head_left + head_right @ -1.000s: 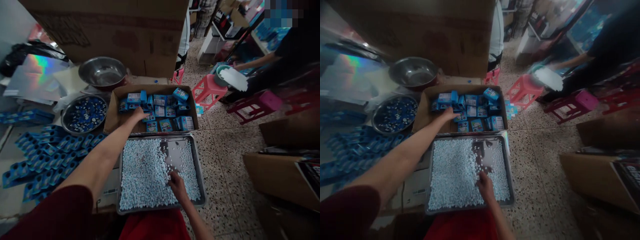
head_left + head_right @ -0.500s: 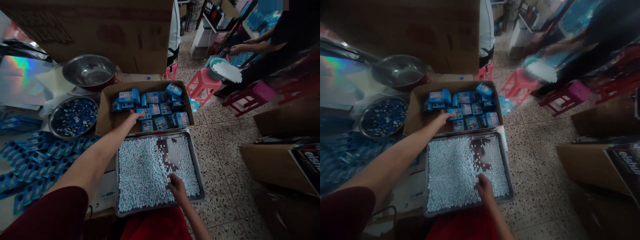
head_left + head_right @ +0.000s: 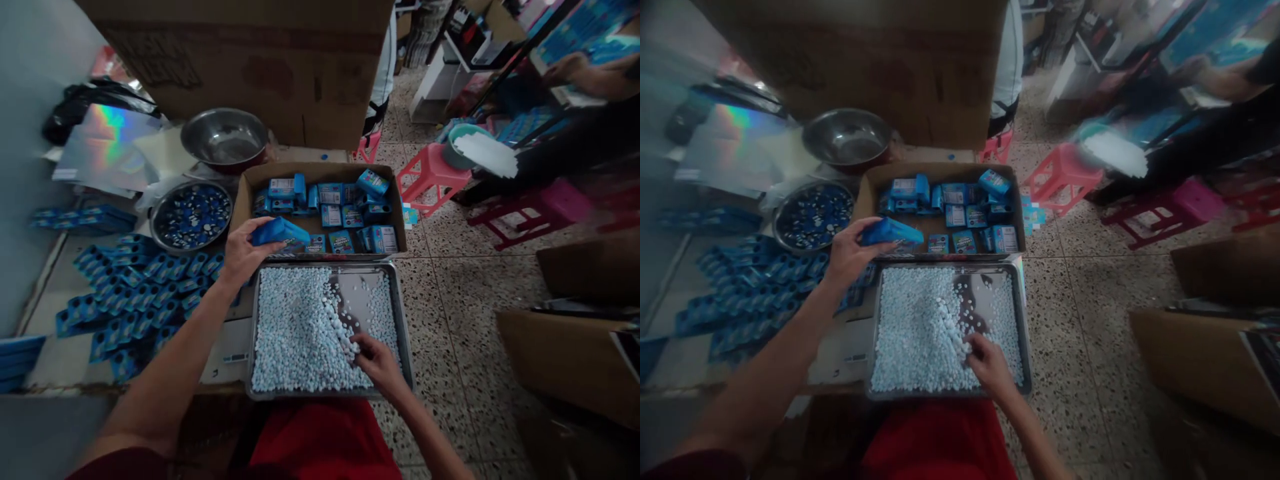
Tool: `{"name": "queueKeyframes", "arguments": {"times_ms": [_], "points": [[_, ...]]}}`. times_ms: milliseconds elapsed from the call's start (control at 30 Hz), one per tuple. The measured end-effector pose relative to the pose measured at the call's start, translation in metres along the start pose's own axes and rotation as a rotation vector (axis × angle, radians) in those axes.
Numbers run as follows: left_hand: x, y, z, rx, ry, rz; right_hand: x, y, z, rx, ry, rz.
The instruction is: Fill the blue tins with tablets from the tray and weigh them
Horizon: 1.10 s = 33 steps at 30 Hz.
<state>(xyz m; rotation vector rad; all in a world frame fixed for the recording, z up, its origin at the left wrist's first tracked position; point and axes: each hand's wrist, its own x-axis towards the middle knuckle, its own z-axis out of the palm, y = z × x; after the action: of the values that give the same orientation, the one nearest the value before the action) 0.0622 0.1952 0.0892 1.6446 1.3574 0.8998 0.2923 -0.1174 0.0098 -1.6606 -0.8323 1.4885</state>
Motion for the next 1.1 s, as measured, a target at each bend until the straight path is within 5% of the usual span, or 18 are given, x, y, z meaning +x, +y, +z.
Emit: {"name": "queueKeyframes", "arguments": {"times_ms": [133,267,400,600,800,967,1100], "points": [[-0.075,-0.024,-0.016,-0.479,0.093,-0.492,-0.014,-0.043,-0.008,0.026,-0.152,0.0],[-0.129,-0.079,0.003,-0.84,0.102,-0.946,-0.017,-0.063,-0.01,-0.032,-0.205,0.022],[-0.152,-0.113,0.031,-0.969,0.131,-1.039,-0.003,-0.065,-0.009,-0.164,-0.244,0.011],[-0.149,-0.121,0.05,-1.032,0.105,-1.129,0.028,-0.065,-0.003,-0.335,-0.33,-0.001],[-0.153,-0.128,0.042,-0.992,-0.081,-0.981,0.057,-0.086,-0.008,-0.456,-0.428,-0.012],[-0.144,-0.125,0.024,-0.804,-0.404,-0.68,0.076,-0.108,-0.022,-0.675,-0.511,-0.048],[-0.12,-0.113,0.011,-0.412,-0.66,-0.37,0.08,-0.117,-0.028,-0.859,-0.512,-0.037]]}}
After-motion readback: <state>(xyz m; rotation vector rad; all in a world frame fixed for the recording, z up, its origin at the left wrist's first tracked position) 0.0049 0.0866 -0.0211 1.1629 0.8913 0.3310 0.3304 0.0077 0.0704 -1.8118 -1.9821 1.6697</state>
